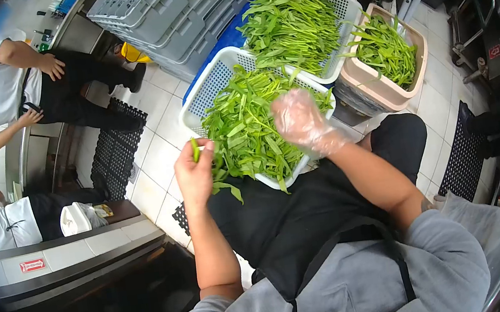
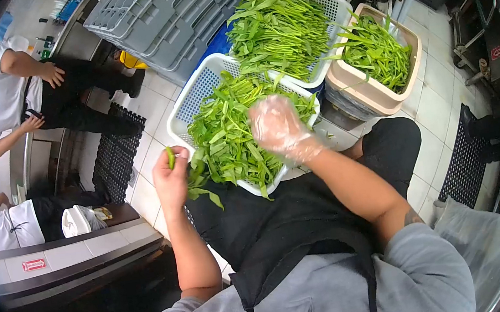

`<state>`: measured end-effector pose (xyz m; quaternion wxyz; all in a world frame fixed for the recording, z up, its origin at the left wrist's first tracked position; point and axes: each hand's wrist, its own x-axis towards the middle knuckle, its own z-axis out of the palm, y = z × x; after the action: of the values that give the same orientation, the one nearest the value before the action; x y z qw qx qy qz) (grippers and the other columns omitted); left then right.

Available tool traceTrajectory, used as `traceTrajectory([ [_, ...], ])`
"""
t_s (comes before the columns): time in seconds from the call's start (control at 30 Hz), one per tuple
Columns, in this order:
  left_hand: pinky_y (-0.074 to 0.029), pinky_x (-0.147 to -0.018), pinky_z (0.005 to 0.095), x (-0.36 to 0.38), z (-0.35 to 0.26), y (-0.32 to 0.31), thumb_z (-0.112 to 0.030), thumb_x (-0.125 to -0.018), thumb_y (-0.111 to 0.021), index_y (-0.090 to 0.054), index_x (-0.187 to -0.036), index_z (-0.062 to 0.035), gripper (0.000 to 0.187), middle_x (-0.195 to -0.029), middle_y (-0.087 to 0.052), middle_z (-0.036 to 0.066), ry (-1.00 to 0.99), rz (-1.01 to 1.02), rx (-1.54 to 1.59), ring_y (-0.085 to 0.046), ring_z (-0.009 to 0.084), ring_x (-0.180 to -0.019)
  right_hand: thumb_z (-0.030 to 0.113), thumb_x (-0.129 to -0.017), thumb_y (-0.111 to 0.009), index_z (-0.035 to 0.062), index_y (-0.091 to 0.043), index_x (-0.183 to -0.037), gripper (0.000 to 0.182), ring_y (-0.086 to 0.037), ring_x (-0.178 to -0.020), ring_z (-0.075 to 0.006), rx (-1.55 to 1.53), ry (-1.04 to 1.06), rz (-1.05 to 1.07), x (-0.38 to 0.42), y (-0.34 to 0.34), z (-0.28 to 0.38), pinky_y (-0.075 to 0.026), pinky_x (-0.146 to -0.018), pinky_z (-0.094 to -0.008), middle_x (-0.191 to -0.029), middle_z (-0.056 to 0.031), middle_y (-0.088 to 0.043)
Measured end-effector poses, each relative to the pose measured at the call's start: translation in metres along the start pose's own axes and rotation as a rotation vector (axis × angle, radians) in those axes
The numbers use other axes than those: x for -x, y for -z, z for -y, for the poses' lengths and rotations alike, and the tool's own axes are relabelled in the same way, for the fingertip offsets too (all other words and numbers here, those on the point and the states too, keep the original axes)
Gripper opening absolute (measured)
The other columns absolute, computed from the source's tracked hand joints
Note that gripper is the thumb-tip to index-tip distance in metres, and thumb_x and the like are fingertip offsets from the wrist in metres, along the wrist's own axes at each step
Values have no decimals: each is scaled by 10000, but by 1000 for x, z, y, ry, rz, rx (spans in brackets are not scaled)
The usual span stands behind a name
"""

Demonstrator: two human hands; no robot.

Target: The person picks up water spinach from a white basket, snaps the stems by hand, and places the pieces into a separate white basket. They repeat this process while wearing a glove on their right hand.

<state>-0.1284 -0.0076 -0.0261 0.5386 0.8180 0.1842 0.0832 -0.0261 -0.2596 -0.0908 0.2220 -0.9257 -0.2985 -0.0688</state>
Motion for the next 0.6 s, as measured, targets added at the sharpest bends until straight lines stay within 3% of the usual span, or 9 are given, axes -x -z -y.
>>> traceTrajectory([
  [0.03, -369, -574, 245, 1, 3, -9, -179, -990, -730, -749, -1022, -59, 125, -706, -571, -63, -58, 23, -80, -456, 29, -638, 184, -839, -679, 54, -727, -882, 145, -676, -932, -380, 9, -7, -4, 6, -3, 7, -501, -899, -500, -902, -173, -714],
  [0.07, -468, -614, 292, 4, 3, -21, -173, -973, -743, -762, -1048, -69, 130, -689, -634, 8, -50, 60, -222, -578, 90, -641, 197, -841, -688, 53, -727, -879, 153, -676, -943, -379, 18, -13, 11, 8, -8, 7, -499, -899, -498, -911, -168, -715],
  [0.1, -560, -726, 363, 5, 15, -37, -120, -931, -733, -763, -1101, -85, 176, -828, -729, 113, -322, 87, -322, -718, 233, -755, 209, -843, -698, 52, -728, -875, 163, -675, -955, -377, 26, -22, 25, 11, -17, 6, -498, -899, -496, -920, -163, -716],
  [0.13, -571, -847, 397, 7, 3, -48, -68, -928, -697, -766, -1123, -61, 207, -1064, -754, 150, -426, 214, -494, -739, 321, -960, 222, -845, -707, 52, -728, -872, 174, -674, -966, -376, 35, -30, 40, 15, -27, 5, -496, -898, -494, -928, -158, -718],
  [0.17, -584, -874, 430, 6, 0, -63, -18, -867, -676, -757, -1173, -88, 324, -1166, -729, 140, -544, 266, -539, -723, 355, -1003, 274, -861, -723, 43, -733, -856, 231, -683, -919, -383, -84, 59, -120, 19, -39, -6, -514, -869, -494, -889, -168, -718],
  [0.2, -586, -892, 465, -4, 17, -80, -19, -835, -658, -751, -1202, -117, 391, -1224, -717, 133, -610, 275, -605, -723, 353, -1023, 276, -863, -725, 42, -735, -855, 235, -685, -901, -390, -162, 39, -69, 17, -38, -12, -520, -854, -495, -872, -174, -716],
  [0.27, -590, -860, 467, -31, 43, -99, -43, -848, -648, -759, -1176, -122, 355, -1181, -728, 110, -657, 288, -788, -725, 337, -1017, 280, -865, -730, 38, -740, -853, 243, -688, -865, -402, -317, -2, 31, 10, -34, -20, -533, -824, -498, -836, -185, -711],
  [0.4, -588, -807, 458, -50, 32, -92, -96, -851, -690, -762, -1168, -129, 327, -1087, -723, 71, -549, 354, -1012, -725, 316, -978, 263, -873, -711, 45, -753, -871, 222, -684, -848, -421, -405, -156, -75, 7, 0, -30, -533, -803, -515, -831, -196, -710],
  [0.6, -582, -827, 468, -49, 15, -79, -161, -879, -727, -753, -1153, -125, 277, -1098, -704, 84, -688, 353, -914, -717, 320, -993, 255, -893, -693, 36, -763, -932, 233, -685, -929, -415, -298, -127, -131, -7, -11, -59, -528, -878, -510, -929, -204, -731],
])
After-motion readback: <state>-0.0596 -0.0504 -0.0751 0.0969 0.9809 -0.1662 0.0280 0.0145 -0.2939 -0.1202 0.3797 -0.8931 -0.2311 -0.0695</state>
